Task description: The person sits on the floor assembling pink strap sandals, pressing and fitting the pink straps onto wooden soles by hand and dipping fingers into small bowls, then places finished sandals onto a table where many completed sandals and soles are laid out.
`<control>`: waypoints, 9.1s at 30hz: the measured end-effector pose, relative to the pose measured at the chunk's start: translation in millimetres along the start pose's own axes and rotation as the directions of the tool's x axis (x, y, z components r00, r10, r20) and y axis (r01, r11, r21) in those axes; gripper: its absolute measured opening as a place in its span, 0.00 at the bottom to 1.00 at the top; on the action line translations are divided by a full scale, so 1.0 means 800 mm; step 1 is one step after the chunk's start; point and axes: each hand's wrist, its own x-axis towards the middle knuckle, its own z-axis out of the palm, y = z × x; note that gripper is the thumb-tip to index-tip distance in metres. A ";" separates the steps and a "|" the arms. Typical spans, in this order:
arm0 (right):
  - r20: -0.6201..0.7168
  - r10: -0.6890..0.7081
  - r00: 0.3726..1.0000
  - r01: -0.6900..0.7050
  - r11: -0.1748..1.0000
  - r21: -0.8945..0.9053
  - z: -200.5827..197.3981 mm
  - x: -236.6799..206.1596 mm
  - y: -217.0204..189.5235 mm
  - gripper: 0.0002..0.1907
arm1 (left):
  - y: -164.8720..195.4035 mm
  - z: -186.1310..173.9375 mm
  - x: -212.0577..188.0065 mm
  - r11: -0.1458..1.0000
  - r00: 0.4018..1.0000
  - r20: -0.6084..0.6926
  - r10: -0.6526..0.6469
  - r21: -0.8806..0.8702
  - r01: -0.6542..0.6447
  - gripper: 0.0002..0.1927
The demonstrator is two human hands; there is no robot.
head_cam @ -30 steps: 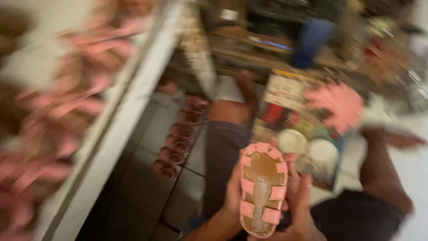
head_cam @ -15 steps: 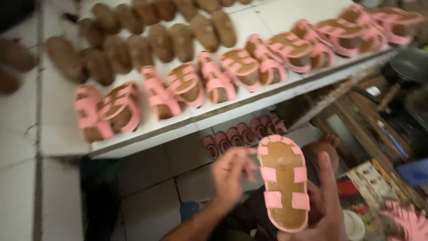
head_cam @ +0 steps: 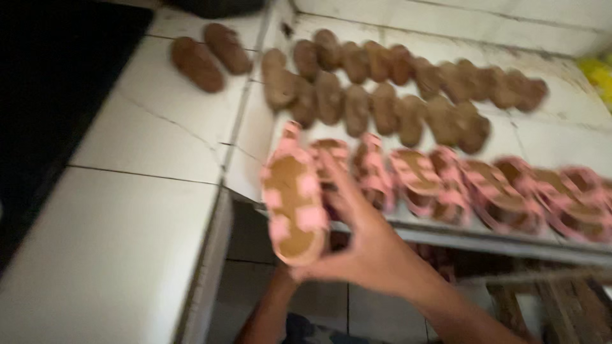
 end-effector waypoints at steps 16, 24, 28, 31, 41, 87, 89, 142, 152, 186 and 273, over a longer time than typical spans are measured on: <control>0.221 -0.039 0.975 0.114 0.935 -0.336 0.138 0.366 0.056 0.71 | -0.119 -0.021 0.085 0.984 0.992 -0.116 -0.049 -0.174 0.029 0.10; 0.103 0.039 0.994 -0.023 0.988 -0.149 0.101 0.134 0.058 0.47 | -0.095 -0.007 0.030 0.986 0.996 -0.090 -0.028 -0.169 0.013 0.06; -0.171 0.189 0.967 -0.191 0.982 0.004 0.070 -0.044 0.136 0.43 | -0.058 0.039 -0.049 0.960 0.992 0.099 -0.074 -0.264 0.098 0.04; -0.751 0.411 0.517 -0.405 0.890 0.209 0.051 -0.186 0.179 0.49 | -0.028 0.098 -0.132 0.900 0.932 0.330 -0.151 -0.345 0.267 0.03; -0.874 0.232 -0.426 -0.384 0.829 0.407 0.064 -0.659 0.277 0.24 | -0.026 0.285 -0.360 0.460 0.073 0.889 -0.452 0.162 0.873 0.08; -0.990 0.138 0.024 -0.992 0.125 -0.007 0.133 -0.723 0.365 0.24 | 0.033 0.333 -0.325 0.077 -0.121 0.979 0.162 0.110 0.991 0.41; -0.994 0.101 0.032 -0.988 0.152 -0.016 0.135 -0.725 0.355 0.20 | 0.064 0.334 -0.326 0.138 -0.029 0.983 0.181 0.004 0.990 0.36; -0.645 -0.680 -0.350 -0.565 0.702 -0.434 0.128 -0.531 0.191 0.21 | 0.286 0.256 -0.254 0.002 0.127 0.042 0.991 -0.956 0.294 0.08; -0.569 -0.751 -0.335 -0.775 0.563 -0.287 0.116 -0.542 0.195 0.34 | 0.281 0.262 -0.250 0.053 0.152 0.122 0.981 -0.917 0.395 0.10; -0.615 -0.709 -0.345 -0.754 0.600 -0.269 0.125 -0.517 0.204 0.22 | 0.290 0.295 -0.246 -0.004 0.280 0.112 0.953 -0.923 0.384 0.19; -0.993 0.104 -0.056 -0.891 0.444 0.097 0.051 -0.649 0.275 0.16 | 0.211 0.376 -0.234 0.518 0.034 0.646 0.762 -0.641 0.566 0.25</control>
